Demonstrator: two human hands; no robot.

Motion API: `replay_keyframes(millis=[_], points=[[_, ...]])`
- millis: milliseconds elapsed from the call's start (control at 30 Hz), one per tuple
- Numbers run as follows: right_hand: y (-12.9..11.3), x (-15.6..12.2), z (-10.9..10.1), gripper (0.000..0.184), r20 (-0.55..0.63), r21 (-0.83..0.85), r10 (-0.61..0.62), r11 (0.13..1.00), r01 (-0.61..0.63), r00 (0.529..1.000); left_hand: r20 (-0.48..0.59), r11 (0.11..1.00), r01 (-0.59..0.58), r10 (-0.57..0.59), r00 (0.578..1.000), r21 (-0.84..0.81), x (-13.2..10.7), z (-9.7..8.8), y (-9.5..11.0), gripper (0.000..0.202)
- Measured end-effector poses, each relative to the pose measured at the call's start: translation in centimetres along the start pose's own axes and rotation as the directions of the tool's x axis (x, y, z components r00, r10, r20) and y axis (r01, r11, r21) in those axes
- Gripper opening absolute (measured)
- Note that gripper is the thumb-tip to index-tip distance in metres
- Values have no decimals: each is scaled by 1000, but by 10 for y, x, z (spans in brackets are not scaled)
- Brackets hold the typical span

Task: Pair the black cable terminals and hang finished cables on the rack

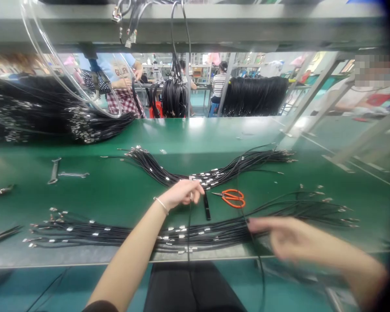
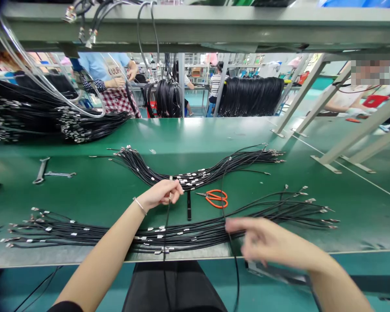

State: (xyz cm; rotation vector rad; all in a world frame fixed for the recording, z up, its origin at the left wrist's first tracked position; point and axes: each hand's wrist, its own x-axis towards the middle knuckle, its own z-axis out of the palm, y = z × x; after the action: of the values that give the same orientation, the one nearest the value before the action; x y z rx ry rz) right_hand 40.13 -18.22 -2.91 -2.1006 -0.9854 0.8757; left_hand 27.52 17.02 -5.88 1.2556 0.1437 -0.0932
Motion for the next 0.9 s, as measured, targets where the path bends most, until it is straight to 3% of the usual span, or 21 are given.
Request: replay_keyframes(millis=[67,133,200,300,433,567,667,800,833,900], points=[[-13,46,9,85,-149,235,161,964,-123,976,127,995,56,-67,990,88,-4,2,0,45],[-19,90,8,90,-286,391,228,914,-104,931,192,989,66,-91,977,134,-7,3,0,47],[-21,125,-1,77,-336,443,204,896,-37,919,213,986,60,-92,973,153,-8,4,0,48],[-31,155,-12,60,-316,445,103,894,52,943,221,986,47,-83,972,160,-8,6,0,45],[-60,165,5,58,-112,415,-73,903,114,991,251,988,47,-84,964,149,-6,9,-3,44],[-76,169,45,51,55,405,-197,901,159,979,288,992,40,-74,955,122,-4,9,-7,42],[-72,171,62,47,2,436,-224,878,200,975,330,985,75,-123,936,153,-6,10,-8,40],[-64,168,53,48,-152,482,-191,842,242,970,449,929,183,-319,834,321,-10,16,-5,44],[-63,166,48,48,-143,480,-183,847,230,973,426,925,180,-320,846,336,-10,17,-5,47],[-62,164,40,47,-55,465,-182,865,186,982,277,936,142,-237,931,323,-10,18,-3,49]])
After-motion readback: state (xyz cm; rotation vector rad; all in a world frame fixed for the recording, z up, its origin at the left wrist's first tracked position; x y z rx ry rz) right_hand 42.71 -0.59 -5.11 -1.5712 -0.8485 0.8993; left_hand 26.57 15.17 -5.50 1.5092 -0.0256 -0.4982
